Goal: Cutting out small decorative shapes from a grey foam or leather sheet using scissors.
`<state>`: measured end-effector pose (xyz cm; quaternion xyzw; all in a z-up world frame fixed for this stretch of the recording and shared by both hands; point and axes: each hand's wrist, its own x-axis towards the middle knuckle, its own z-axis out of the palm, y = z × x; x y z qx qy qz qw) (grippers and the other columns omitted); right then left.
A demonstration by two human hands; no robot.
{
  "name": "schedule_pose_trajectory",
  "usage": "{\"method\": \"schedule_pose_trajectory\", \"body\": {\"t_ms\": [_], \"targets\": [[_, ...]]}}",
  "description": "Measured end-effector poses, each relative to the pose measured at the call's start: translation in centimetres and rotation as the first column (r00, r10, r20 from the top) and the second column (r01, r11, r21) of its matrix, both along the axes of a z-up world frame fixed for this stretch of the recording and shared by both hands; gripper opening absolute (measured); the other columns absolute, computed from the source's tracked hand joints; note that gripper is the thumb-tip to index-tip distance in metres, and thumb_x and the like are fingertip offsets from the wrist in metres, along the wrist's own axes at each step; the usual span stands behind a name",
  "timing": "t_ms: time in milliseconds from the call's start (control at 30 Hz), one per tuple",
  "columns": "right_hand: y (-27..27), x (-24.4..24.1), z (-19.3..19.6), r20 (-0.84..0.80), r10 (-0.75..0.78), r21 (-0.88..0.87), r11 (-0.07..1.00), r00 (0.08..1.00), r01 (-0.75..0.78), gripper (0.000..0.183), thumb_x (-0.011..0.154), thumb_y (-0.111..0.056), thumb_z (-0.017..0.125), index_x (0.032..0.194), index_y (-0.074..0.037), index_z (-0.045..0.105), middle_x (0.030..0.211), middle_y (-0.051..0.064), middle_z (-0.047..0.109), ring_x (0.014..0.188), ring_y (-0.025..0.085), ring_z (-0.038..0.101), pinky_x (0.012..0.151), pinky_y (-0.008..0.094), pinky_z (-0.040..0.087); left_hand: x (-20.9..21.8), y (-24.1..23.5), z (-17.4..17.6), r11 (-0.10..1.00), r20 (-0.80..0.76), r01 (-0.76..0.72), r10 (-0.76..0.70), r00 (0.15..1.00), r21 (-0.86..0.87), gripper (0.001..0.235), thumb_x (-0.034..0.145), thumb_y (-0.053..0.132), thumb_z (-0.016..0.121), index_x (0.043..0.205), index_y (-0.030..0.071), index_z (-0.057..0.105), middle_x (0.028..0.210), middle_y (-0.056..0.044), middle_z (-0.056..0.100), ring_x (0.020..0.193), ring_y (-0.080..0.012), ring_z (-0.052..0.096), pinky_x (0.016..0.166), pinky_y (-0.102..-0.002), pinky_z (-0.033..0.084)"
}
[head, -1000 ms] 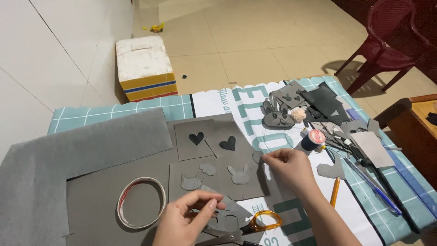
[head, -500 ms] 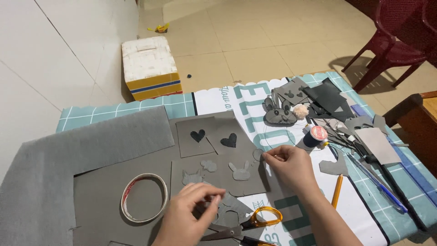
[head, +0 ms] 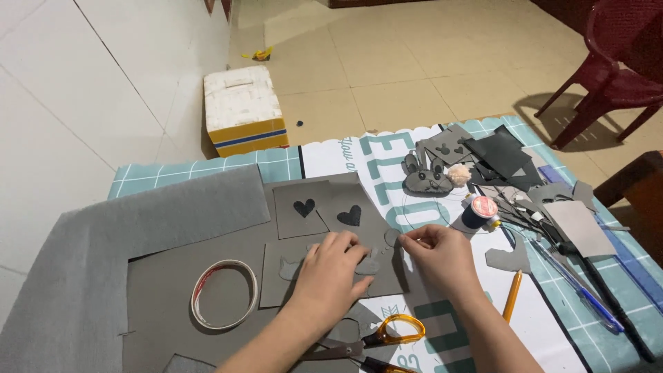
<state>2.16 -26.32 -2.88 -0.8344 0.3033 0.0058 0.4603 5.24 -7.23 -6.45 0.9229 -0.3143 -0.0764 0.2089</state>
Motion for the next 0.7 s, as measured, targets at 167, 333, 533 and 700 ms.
{"method": "schedule_pose_trajectory", "body": {"t_ms": [167,333,533,700], "targets": [[0.2,-0.1,0.5,-0.017,0.014,-0.022,1.000,1.000,-0.014,0.021,0.091,-0.028,0.078,0.089,-0.008,0.082,0.073,0.007,0.074,0.070,0.015,0.061,0.065,0.030,0.048,0.3,0.0,-1.1,0.997,0.041,-0.049,0.052,0.998,-0.065,0.031,0.091,0.031,0.078,0.117,0.014,0.073,0.122,-0.002,0.061,0.116,-0.0238,0.054,0.099,-0.048,0.041],[-0.2,-0.1,-0.4,0.031,-0.004,-0.008,1.000,1.000,0.004,0.019,0.090,-0.025,0.080,0.089,-0.006,0.082,0.067,0.006,0.069,0.064,0.014,0.056,0.060,0.029,0.045,0.4,0.0,-1.6,0.990,0.055,-0.082,0.089,0.995,-0.113,0.029,0.089,0.034,0.081,0.108,0.015,0.075,0.112,-0.001,0.062,0.109,-0.0232,0.057,0.098,-0.046,0.042],[-0.1,-0.4,-1.8,0.061,0.022,-0.184,0.983,0.998,-0.011,0.025,0.087,-0.035,0.081,0.099,-0.014,0.075,0.073,0.003,0.068,0.068,0.015,0.057,0.064,0.033,0.045,-0.7,2.5,1.6,0.984,-0.131,-0.061,0.039,0.991,-0.167,0.041,0.096,0.036,0.070,0.130,0.014,0.064,0.130,-0.003,0.058,0.126,-0.0232,0.052,0.096,-0.045,0.050],[0.6,-0.9,-2.7,0.134,0.286,-0.252,0.936,0.949,-0.246,0.024,0.077,-0.035,0.090,0.073,-0.015,0.077,0.054,-0.001,0.061,0.054,0.010,0.045,0.055,0.026,0.039,-3.8,5.6,-3.4,0.985,0.185,0.147,-0.129,0.974,-0.090,0.045,0.094,0.030,0.072,0.132,0.006,0.063,0.138,-0.017,0.055,0.129,-0.0384,0.050,0.107,-0.057,0.039]]}}
